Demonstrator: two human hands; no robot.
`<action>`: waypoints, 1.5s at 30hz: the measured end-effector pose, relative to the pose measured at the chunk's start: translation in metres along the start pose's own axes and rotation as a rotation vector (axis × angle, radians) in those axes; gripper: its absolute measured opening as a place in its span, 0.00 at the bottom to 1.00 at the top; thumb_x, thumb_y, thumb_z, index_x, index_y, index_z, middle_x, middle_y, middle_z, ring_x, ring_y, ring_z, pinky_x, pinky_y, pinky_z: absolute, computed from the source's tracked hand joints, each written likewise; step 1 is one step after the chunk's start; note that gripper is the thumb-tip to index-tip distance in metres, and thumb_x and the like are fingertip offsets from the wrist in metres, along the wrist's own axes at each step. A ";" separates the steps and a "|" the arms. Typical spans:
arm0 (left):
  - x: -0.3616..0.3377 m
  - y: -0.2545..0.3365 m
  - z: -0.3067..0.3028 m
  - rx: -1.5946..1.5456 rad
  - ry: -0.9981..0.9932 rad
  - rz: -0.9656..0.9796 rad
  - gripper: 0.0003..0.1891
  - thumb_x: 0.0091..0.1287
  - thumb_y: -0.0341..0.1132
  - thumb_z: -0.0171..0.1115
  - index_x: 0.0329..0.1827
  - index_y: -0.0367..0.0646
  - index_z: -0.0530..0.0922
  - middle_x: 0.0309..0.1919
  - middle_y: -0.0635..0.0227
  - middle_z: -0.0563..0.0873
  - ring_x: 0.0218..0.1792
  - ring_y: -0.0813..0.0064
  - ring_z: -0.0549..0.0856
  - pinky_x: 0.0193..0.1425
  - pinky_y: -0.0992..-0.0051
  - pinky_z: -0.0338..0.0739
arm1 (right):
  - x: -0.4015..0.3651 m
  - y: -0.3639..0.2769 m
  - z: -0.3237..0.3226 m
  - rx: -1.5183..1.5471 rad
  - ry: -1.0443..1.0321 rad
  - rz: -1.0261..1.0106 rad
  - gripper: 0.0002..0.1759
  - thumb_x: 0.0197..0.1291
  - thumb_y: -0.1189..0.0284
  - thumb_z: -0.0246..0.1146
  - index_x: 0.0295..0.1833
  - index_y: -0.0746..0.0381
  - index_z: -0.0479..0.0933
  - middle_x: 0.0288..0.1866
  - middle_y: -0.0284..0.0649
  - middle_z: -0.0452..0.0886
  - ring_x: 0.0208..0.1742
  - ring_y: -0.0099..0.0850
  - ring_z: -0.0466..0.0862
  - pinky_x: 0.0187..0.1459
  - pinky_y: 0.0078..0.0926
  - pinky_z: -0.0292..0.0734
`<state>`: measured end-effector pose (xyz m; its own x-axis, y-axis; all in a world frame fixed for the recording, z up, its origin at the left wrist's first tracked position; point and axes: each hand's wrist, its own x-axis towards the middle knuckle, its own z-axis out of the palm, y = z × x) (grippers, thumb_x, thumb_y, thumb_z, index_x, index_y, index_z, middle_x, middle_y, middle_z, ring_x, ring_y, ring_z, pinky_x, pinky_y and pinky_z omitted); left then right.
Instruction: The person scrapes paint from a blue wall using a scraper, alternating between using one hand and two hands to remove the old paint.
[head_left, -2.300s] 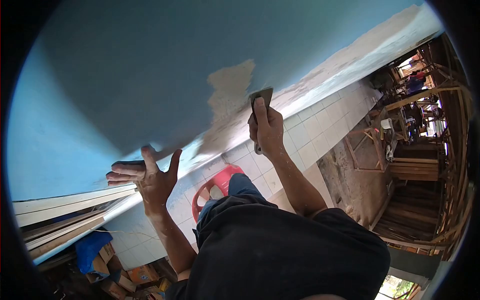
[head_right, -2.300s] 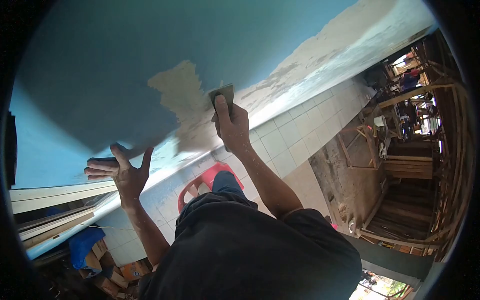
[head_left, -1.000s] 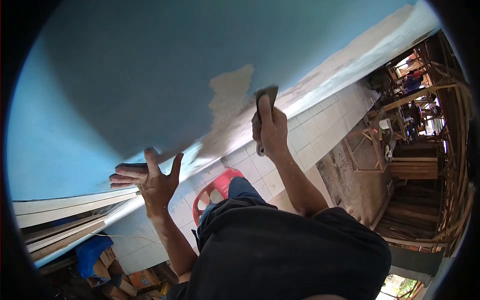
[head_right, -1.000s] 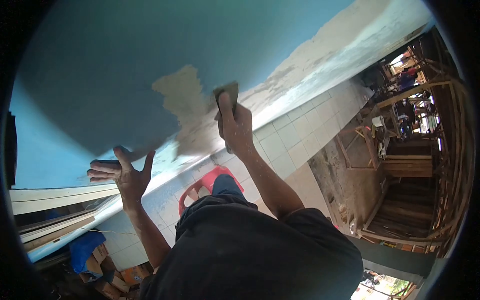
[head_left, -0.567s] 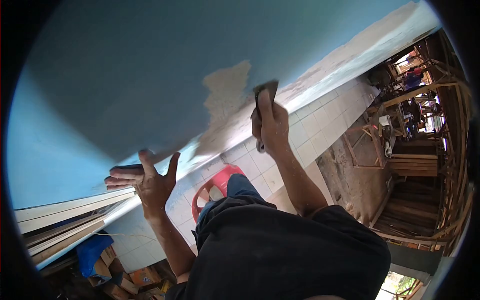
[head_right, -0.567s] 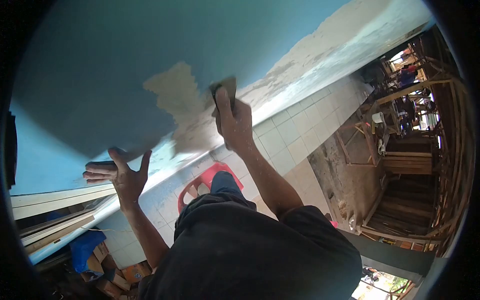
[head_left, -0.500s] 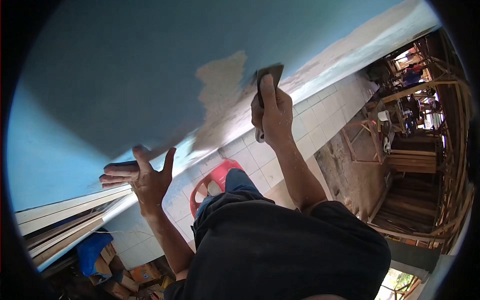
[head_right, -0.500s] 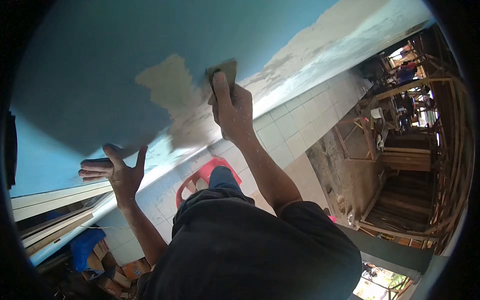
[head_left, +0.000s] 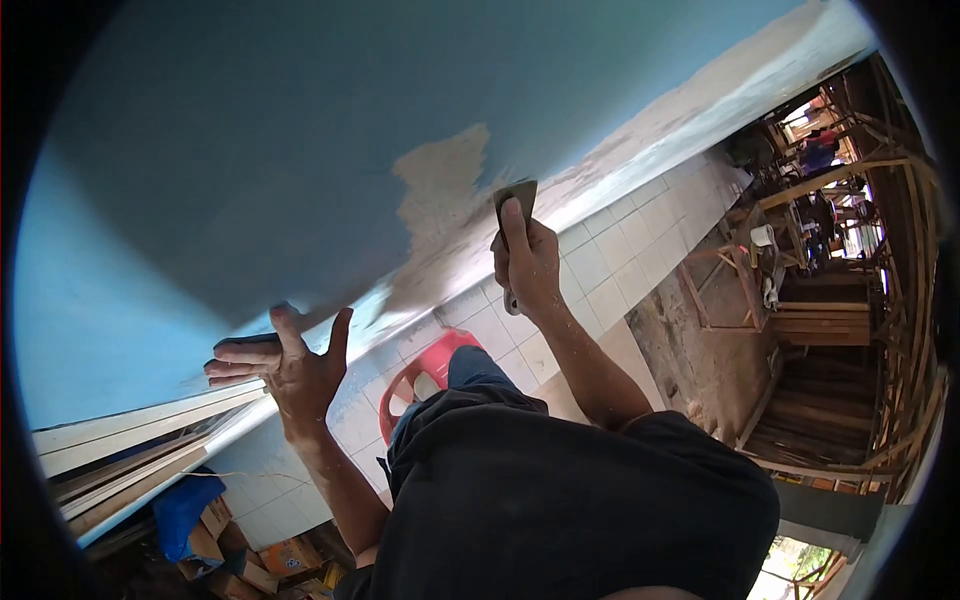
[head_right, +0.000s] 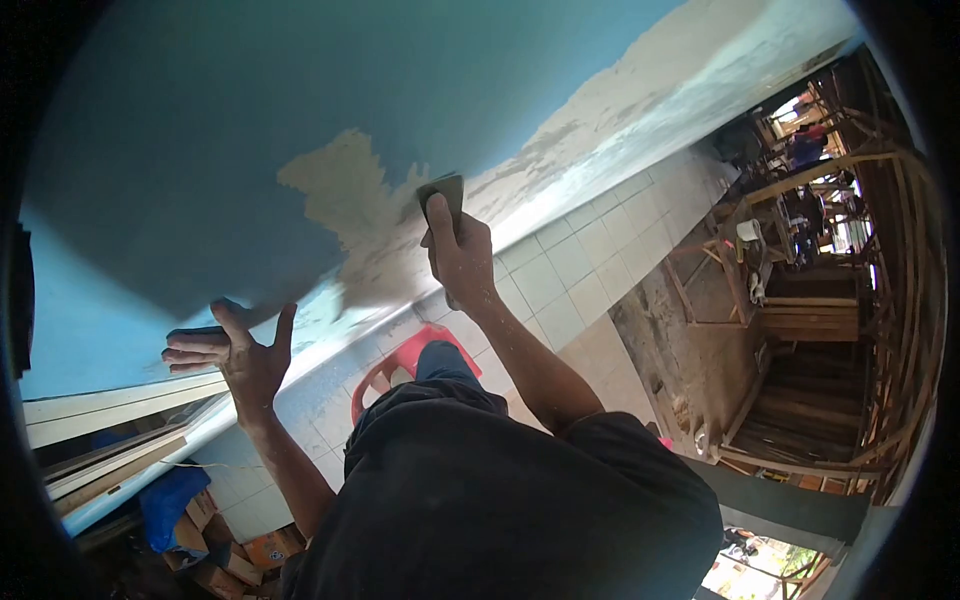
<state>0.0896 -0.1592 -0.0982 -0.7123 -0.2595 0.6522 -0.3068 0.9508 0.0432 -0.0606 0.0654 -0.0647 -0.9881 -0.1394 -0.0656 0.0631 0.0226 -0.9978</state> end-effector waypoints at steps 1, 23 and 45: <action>-0.001 0.000 0.001 -0.013 0.007 -0.012 0.60 0.51 0.62 0.67 0.74 0.61 0.28 0.58 0.23 0.13 0.57 0.23 0.13 0.50 0.23 0.18 | 0.000 -0.005 0.000 0.013 -0.001 -0.008 0.29 0.68 0.50 0.50 0.18 0.56 0.62 0.09 0.27 0.61 0.08 0.16 0.59 0.10 0.18 0.51; -0.004 -0.001 0.001 0.029 0.014 -0.003 0.60 0.52 0.64 0.64 0.74 0.61 0.28 0.59 0.21 0.17 0.57 0.16 0.18 0.49 0.21 0.23 | -0.007 -0.045 0.005 0.041 0.015 -0.054 0.30 0.67 0.48 0.50 0.17 0.56 0.62 0.08 0.28 0.61 0.06 0.17 0.58 0.10 0.17 0.51; -0.006 -0.003 0.006 -0.028 0.060 -0.017 0.58 0.49 0.63 0.68 0.75 0.65 0.35 0.63 0.28 0.17 0.60 0.23 0.15 0.51 0.22 0.21 | -0.007 -0.012 0.012 0.008 -0.024 -0.020 0.29 0.67 0.49 0.50 0.18 0.57 0.63 0.09 0.28 0.62 0.07 0.18 0.61 0.10 0.17 0.53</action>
<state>0.0906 -0.1616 -0.1067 -0.6681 -0.2654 0.6952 -0.2999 0.9510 0.0748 -0.0532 0.0544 -0.0523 -0.9854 -0.1638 -0.0459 0.0445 0.0120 -0.9989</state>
